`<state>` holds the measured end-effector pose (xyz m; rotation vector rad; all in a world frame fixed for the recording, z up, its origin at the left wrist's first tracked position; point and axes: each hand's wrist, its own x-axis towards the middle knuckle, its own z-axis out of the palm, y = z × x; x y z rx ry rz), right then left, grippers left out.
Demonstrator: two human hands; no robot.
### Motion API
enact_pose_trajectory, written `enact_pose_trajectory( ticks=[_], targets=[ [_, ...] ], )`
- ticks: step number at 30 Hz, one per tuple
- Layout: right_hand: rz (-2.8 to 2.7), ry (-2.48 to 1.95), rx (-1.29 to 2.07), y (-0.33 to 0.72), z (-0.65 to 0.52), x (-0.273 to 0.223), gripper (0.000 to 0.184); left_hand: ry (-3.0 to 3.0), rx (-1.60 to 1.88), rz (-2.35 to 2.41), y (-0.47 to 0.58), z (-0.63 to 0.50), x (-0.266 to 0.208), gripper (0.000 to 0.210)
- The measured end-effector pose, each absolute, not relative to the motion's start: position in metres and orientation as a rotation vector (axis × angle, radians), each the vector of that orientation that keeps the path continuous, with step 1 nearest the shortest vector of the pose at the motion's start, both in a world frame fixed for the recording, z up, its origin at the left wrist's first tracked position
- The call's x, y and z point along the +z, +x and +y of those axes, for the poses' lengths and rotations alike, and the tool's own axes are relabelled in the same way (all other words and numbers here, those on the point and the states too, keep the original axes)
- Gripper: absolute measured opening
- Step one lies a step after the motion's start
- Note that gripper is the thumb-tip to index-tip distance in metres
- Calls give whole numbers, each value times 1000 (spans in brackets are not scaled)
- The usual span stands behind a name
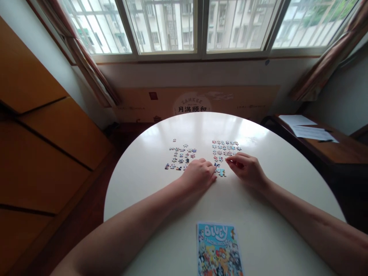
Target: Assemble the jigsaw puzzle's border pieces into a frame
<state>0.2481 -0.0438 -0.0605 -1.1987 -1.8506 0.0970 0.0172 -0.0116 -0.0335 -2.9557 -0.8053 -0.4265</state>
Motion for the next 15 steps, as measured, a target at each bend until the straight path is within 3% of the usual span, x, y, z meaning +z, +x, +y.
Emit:
enact_pose_trajectory(
  ticks=[6,11,15],
  targets=[
    [-1710,-1237,153,247,-40,-58,14,-2940,-513,-698,17,-17,-32,14],
    [-1272,-1215,395,238,-33,-43,21,-2973,-576,-423,18,-24,-30,24],
    [-1277,-1161,343,232,-38,-38,17,-2939,-632,-350,14,-23,-25,30]
  ],
)
